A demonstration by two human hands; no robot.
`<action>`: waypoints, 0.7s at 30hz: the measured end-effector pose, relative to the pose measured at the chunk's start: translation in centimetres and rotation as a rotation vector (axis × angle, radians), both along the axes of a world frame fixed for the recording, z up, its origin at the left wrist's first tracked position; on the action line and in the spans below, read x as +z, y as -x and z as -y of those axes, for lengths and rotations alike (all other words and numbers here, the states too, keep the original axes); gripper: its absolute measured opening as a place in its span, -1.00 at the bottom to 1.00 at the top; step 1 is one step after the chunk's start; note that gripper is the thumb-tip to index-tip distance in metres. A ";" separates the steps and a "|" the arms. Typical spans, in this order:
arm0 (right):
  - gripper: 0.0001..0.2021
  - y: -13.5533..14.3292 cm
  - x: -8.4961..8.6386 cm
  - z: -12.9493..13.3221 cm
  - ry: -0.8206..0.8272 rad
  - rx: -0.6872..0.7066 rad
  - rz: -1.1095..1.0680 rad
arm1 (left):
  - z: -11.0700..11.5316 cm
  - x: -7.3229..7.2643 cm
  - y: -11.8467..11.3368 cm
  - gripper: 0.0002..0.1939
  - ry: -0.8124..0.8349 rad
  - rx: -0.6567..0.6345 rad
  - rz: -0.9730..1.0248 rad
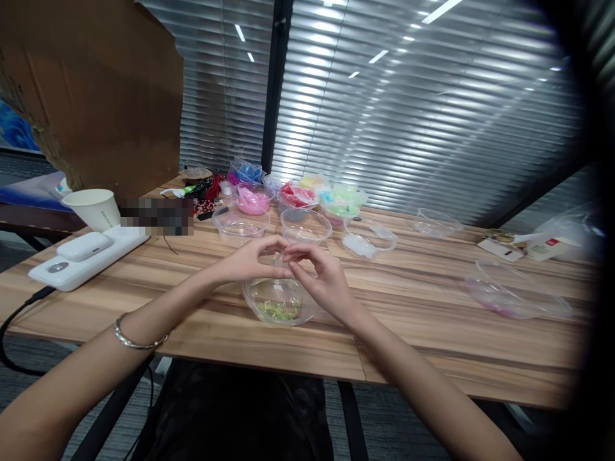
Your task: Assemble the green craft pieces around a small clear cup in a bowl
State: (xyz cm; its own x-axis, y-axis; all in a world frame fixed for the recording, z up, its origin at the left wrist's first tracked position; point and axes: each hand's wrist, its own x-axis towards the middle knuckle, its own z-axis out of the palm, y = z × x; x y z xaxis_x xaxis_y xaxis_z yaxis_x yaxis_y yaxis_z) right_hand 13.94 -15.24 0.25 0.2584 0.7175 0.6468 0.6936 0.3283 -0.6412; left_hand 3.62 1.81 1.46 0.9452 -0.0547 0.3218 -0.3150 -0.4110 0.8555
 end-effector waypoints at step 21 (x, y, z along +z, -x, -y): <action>-0.91 0.0 -0.3 0.2 -0.015 -0.062 -0.059 | -0.1 0.1 0.1 -0.57 -0.075 0.007 -0.019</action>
